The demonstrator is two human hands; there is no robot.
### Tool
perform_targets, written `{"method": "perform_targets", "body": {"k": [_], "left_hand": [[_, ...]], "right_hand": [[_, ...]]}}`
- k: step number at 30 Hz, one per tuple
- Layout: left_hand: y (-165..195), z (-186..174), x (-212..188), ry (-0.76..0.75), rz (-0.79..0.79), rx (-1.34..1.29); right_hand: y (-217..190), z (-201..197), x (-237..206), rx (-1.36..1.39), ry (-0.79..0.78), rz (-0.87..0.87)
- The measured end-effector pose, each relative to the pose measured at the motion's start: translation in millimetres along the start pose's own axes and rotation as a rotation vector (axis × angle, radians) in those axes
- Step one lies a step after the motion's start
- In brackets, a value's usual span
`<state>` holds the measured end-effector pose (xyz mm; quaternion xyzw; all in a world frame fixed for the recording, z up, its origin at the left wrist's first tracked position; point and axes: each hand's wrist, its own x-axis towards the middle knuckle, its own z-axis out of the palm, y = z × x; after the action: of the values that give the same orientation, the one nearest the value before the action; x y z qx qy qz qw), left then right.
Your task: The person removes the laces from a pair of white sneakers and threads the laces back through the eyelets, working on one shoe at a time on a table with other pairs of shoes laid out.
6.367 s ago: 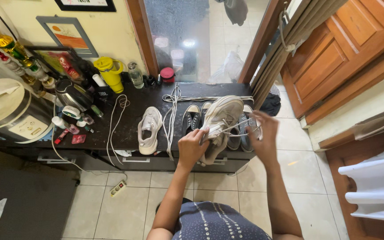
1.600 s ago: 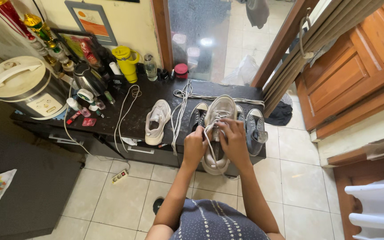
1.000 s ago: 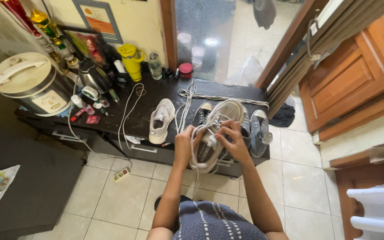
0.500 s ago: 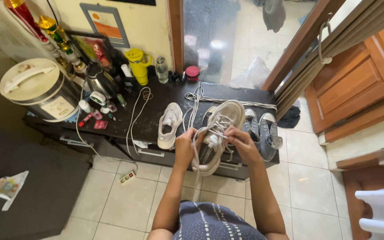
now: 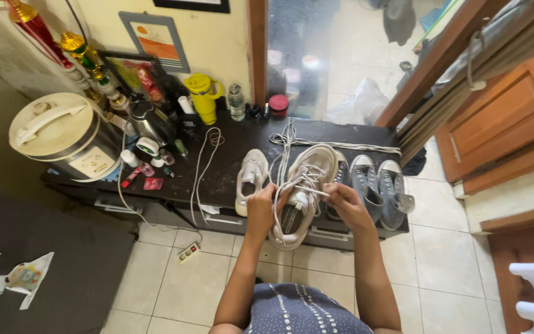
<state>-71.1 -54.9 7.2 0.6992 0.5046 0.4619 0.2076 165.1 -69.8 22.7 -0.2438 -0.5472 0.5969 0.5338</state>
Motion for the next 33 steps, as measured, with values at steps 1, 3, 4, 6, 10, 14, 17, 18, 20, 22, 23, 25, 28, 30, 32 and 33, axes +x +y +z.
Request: {"method": "perform_targets", "body": {"k": [1,3,4,6,10,14,17,18,20,22,23,25,28,30,32,33], "left_hand": [[-3.2,-4.5,0.4,0.001,0.006,-0.002],[-10.5,-13.1,1.4,0.012,0.008,-0.001],[-14.6,-16.8,1.5,0.022,0.003,0.001],[-23.2,-22.7,1.5,0.034,0.022,0.030],[-41.1,-31.1,1.6,0.027,0.111,0.148],[-52.4,-35.4,-1.3,0.019,0.127,0.222],[-61.4,-44.5,-0.1,0.014,0.125,0.204],[-64.0,-47.5,0.6,0.009,0.124,0.211],[-68.7,-53.2,1.1,-0.002,0.120,0.223],[-73.4,-61.1,2.3,0.013,0.099,0.193],[-75.7,-65.0,3.4,0.019,0.090,0.177],[-79.9,-73.0,5.1,0.030,0.050,0.119],[-85.0,-79.6,10.5,0.029,-0.011,0.142],[-87.4,-81.9,11.8,0.033,-0.037,0.131],[-89.4,-83.0,11.7,0.046,-0.046,0.057],[-90.2,-82.4,11.6,0.038,-0.037,0.059]], "right_hand": [[2.1,0.8,0.6,0.152,-0.016,-0.059],[5.1,0.0,3.4,-0.022,0.028,0.060],[5.3,1.8,5.5,-0.110,0.049,0.119],[-1.8,9.8,18.5,-0.269,0.025,0.229],[-8.7,49.6,50.2,-1.095,-0.017,-0.049],[2.5,92.3,69.3,-1.375,-0.013,-0.046],[14.1,105.0,77.9,-1.369,-0.049,-0.063],[17.6,106.0,78.4,-1.352,-0.053,-0.069],[24.0,103.8,77.4,-1.312,-0.061,-0.091],[28.4,96.8,72.5,-1.264,-0.065,-0.122],[29.7,91.5,68.6,-1.221,-0.058,-0.112],[29.3,76.8,58.7,-1.137,-0.043,-0.094],[26.2,51.4,42.7,-1.009,0.009,-0.081],[22.2,36.1,30.0,-0.950,0.080,-0.027],[19.5,25.5,22.6,-0.966,0.136,0.008],[18.9,23.1,21.3,-1.012,0.156,0.019]]}}
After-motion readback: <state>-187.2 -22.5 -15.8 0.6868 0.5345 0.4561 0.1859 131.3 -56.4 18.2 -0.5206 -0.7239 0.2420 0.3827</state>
